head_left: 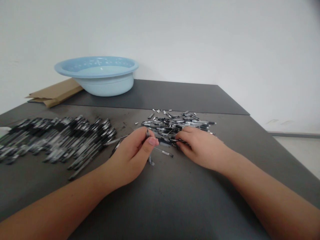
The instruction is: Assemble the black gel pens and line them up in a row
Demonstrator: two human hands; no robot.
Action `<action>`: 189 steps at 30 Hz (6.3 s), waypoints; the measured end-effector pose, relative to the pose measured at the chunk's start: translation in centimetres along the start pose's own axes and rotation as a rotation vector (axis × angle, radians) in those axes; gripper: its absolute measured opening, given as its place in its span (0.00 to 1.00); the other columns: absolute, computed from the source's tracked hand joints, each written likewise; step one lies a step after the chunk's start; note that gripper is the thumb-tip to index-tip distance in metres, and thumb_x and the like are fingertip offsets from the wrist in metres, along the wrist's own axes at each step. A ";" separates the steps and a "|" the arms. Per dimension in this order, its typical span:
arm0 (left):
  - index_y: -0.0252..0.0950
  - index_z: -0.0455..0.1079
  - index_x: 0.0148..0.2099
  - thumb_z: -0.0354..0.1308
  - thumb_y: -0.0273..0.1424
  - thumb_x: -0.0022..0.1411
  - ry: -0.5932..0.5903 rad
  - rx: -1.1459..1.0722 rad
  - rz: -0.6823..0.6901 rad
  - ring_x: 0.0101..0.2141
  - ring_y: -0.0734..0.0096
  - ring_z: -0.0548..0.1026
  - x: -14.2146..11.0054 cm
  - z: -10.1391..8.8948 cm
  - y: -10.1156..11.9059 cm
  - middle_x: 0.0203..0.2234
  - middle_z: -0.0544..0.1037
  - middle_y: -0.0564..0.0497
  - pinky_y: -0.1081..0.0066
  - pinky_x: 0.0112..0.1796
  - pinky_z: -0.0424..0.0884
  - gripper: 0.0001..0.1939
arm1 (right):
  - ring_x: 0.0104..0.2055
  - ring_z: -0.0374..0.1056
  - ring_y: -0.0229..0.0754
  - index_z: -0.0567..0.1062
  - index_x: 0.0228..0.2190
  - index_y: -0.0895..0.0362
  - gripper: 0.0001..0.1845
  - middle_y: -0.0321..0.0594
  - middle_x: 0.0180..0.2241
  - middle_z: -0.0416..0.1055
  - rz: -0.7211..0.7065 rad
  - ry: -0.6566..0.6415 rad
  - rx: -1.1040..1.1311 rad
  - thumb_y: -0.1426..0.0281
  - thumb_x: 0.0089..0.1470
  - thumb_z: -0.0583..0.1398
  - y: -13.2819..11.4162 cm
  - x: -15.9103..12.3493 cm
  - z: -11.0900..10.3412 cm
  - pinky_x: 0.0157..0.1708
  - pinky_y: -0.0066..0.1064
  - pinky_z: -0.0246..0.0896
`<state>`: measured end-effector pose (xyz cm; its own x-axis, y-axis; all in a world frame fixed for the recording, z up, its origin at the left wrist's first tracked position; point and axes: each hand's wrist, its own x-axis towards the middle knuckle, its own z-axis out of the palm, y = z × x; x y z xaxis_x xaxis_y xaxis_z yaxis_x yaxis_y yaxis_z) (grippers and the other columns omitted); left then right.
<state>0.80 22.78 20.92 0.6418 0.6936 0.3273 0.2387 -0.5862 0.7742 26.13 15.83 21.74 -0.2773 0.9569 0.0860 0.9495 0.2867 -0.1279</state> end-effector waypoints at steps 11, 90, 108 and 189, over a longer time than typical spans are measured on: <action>0.38 0.63 0.35 0.48 0.33 0.77 -0.040 0.106 0.165 0.32 0.69 0.66 0.2 -0.2 0.5 0.30 0.67 0.53 0.65 0.37 0.64 0.14 | 0.51 0.71 0.53 0.77 0.50 0.57 0.14 0.49 0.46 0.75 -0.026 0.051 -0.070 0.75 0.67 0.55 0.6 0.4 -0.7 0.53 0.43 0.65; 0.37 0.75 0.52 0.45 0.33 0.78 -0.419 0.247 0.128 0.44 0.60 0.74 0.6 0.6 -0.2 0.42 0.73 0.46 0.62 0.46 0.70 0.16 | 0.43 0.76 0.45 0.79 0.44 0.49 0.06 0.39 0.41 0.80 0.116 0.347 0.682 0.68 0.66 0.63 -2.6 -3.3 3.4 0.44 0.39 0.72; 0.38 0.74 0.48 0.45 0.33 0.78 -0.452 0.289 0.121 0.42 0.63 0.74 0.5 0.5 0.1 0.41 0.72 0.48 0.64 0.44 0.70 0.15 | 0.41 0.76 0.42 0.78 0.45 0.49 0.07 0.37 0.41 0.80 0.057 0.377 0.612 0.71 0.66 0.63 -2.8 -3.2 3.4 0.42 0.34 0.71; 0.36 0.44 0.78 0.54 0.36 0.76 -0.488 0.288 0.052 0.57 0.53 0.77 0.2 1.1 -0.5 0.56 0.81 0.41 0.56 0.56 0.71 0.37 | 0.45 0.74 0.47 0.73 0.46 0.53 0.06 0.44 0.42 0.78 -0.104 0.226 0.403 0.72 0.71 0.56 -3.7 -3.8 2.2 0.47 0.43 0.73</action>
<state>1.58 22.76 19.99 0.9039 0.4272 0.0198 0.3432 -0.7522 0.5625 23.31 11.24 19.73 -0.2869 0.9008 0.3259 0.7730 0.4186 -0.4767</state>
